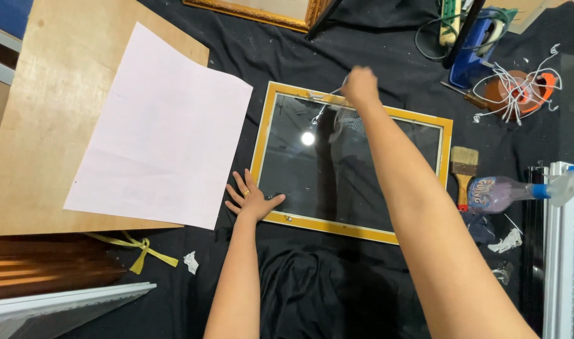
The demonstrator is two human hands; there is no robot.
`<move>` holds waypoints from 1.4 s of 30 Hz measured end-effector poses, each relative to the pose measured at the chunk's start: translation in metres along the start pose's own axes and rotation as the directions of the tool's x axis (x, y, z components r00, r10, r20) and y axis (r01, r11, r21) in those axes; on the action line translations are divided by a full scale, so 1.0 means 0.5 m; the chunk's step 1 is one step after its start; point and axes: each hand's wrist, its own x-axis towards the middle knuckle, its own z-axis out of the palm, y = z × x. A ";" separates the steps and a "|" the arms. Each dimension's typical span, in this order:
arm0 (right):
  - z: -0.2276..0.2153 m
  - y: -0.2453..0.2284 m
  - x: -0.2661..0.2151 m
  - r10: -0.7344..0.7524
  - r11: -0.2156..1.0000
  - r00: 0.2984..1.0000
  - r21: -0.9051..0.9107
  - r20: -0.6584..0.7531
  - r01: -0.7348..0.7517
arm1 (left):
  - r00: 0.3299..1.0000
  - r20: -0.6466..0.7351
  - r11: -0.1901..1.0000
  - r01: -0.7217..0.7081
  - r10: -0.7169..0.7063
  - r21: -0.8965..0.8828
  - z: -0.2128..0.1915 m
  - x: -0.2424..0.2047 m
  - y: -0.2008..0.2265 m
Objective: The person uses a red utility knife to pry open the back of a wooden photo frame, removes the backboard and a white paper insert, then detaches a hanging wire from the frame. The frame is left open with the glass and frame visible.
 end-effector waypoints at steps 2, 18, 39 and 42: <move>-0.061 0.027 0.011 -0.047 0.995 0.486 0.001 -0.873 0.098 | 0.995 0.061 0.993 0.072 -0.078 0.094 -0.024 -0.024 0.025; 0.305 0.227 -0.546 -0.020 0.794 1.000 0.609 0.020 0.004 | 0.954 -0.291 0.997 -0.062 0.072 0.043 0.075 0.121 -0.076; 0.360 0.249 -0.746 0.317 -0.404 0.878 0.888 0.360 -0.218 | 0.852 -0.458 0.919 -0.361 0.255 -0.159 -0.025 -0.043 -0.041; 0.358 0.240 -0.743 0.313 -0.413 0.894 0.893 0.321 -0.176 | 0.813 -0.493 0.883 -0.438 0.311 -0.165 -0.036 -0.085 -0.043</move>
